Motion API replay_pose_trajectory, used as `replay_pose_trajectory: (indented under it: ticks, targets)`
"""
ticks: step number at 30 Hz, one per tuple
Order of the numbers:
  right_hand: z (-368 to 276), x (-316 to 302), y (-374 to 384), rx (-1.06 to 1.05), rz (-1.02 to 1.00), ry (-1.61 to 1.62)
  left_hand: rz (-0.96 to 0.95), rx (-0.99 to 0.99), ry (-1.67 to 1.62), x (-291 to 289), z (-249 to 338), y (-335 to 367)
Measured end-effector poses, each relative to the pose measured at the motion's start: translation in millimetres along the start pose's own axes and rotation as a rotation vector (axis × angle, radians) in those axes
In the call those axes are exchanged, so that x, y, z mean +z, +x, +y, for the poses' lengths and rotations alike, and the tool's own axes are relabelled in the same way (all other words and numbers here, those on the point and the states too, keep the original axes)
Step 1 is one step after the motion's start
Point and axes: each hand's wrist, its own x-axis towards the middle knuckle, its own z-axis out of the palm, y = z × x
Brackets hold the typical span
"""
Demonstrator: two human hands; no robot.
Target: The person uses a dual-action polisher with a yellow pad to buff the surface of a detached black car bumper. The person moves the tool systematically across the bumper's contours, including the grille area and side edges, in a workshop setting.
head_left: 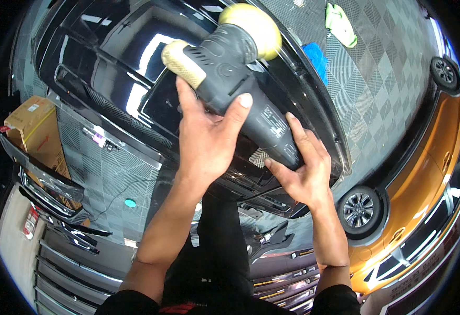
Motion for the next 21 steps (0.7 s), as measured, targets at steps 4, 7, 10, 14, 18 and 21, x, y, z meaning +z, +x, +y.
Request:
replay_pose_trajectory:
  ticks: [4,7,10,14,18,21]
  targets:
    - [-3.0,-0.4,3.0,0.002,-0.019,0.003,-0.032,0.0,-0.052,-1.5,4.2,2.3]
    - [0.5,-4.0,-4.6,0.031,-0.03,0.001,-0.046,-0.007,-0.139,5.2,-1.1,-4.6]
    - [5.4,-10.9,-17.6,0.067,-0.048,-0.016,-0.081,-0.025,-0.187,14.1,-9.6,-12.7]
    - [19.0,-19.3,-38.0,0.097,-0.066,-0.01,-0.087,-0.055,-0.155,26.2,-27.9,-32.1]
    - [40.8,-20.3,-56.4,0.054,-0.047,-0.001,-0.069,-0.017,-0.085,41.4,-45.6,-45.5]
    - [55.0,-24.6,-66.6,0.044,-0.069,-0.016,-0.049,0.021,-0.082,52.2,-56.6,-54.3]
